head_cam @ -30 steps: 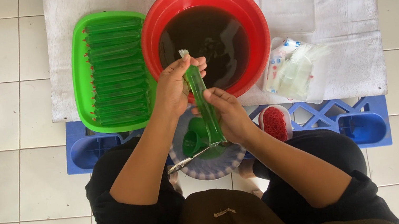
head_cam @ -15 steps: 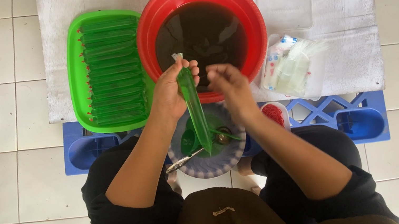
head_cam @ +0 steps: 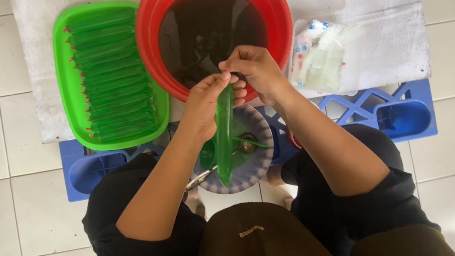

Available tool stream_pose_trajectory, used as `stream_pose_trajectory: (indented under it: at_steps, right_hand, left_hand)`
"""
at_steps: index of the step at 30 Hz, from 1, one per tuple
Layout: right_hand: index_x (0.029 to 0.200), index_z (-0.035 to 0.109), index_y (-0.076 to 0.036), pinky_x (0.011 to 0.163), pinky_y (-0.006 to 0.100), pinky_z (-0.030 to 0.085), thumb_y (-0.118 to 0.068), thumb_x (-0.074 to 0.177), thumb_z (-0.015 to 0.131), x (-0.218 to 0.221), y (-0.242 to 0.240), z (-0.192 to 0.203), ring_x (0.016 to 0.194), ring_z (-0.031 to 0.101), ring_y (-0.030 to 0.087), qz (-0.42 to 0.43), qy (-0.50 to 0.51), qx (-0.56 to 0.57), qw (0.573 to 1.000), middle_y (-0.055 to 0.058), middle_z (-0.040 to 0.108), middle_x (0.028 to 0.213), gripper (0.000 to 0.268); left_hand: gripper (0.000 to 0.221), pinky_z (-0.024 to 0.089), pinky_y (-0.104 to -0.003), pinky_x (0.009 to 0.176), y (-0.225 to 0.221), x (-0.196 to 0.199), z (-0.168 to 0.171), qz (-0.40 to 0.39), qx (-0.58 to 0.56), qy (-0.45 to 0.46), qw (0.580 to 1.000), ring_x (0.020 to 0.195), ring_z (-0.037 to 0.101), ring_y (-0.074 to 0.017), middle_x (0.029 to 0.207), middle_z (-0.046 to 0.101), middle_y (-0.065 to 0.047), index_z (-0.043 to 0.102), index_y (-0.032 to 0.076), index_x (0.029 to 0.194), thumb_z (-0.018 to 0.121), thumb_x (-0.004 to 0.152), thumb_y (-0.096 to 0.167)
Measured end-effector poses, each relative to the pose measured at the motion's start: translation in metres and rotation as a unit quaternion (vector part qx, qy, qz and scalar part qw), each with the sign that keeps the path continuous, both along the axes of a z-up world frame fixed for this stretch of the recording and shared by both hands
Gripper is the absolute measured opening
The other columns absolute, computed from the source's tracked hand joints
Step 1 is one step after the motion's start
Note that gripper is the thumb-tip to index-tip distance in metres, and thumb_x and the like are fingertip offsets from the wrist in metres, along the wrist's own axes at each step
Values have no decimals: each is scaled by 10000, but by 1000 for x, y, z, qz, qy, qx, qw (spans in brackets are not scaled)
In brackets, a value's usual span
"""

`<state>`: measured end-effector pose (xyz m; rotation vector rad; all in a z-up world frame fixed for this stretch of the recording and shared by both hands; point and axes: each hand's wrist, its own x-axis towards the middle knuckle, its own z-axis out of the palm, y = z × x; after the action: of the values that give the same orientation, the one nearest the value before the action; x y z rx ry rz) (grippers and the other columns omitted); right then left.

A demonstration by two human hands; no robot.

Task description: The person fills small plastic sleeves with a dark liquid from a large red basin using a green funnel and ladle, then ties off the top of each sleeve by hand and places it in a green tray.

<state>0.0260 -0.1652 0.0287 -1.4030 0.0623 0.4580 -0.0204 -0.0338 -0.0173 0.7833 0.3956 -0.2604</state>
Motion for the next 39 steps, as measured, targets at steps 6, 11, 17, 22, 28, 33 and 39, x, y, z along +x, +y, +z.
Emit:
stream_pose_trajectory:
  at_steps: [6,11,17,22,28,33,39]
  right_hand:
    - [999,746,-171,740,343,549,-253,971,725,31,-18,-90,831,672,173,-36,-201,-440,874,29,618,925,90]
    - [1328,519,7,822,436,584,-300,794,818,-39,-1,-67,897,717,347,60,-89,-115,988,242,643,1104,684]
    - [1129,596,22,803,425,548,-160,867,823,-105,18,-65,885,649,334,3,-83,-67,994,165,610,970,392]
    - [1049,737,3,920,432,595,-339,1031,545,-96,-10,-64,966,765,387,87,288,340,891,221,771,972,392]
    - [1187,623,-64,780,533,539,-300,1008,466,-27,-110,-110,1013,689,426,168,-10,-551,817,196,680,1155,336]
    - [865,696,-20,570,411,500,-176,1014,485,-14,-179,-211,745,672,318,186,101,-670,711,134,696,852,302]
    - [980,713,-58,687,354,547,-360,992,645,-40,-153,-233,873,702,316,72,172,-597,780,113,729,968,310]
  left_hand:
    - [208,679,-427,693,1,1,-22,60,58,18,996,817,792,-293,947,781,-200,711,10,966,685,985,216]
    - [206,678,-467,805,35,19,-53,183,46,25,982,941,788,-291,1034,787,-160,686,73,955,648,999,271]
    - [244,596,-541,1001,43,15,-39,158,38,41,986,1155,723,-300,1164,771,-127,673,98,937,639,991,334]
    - [249,645,-528,986,38,7,-12,108,-24,47,993,1105,760,-261,1126,786,-106,673,102,896,706,938,345]
    - [208,590,-394,869,40,7,21,118,59,59,989,990,756,-262,1045,778,-106,682,149,810,635,956,290]
    - [192,589,-380,862,44,9,29,120,49,62,990,981,753,-236,1112,787,-109,713,165,799,683,913,316]
    - [192,584,-370,831,42,10,23,106,28,37,993,918,739,-227,1093,775,-132,701,147,819,650,951,276]
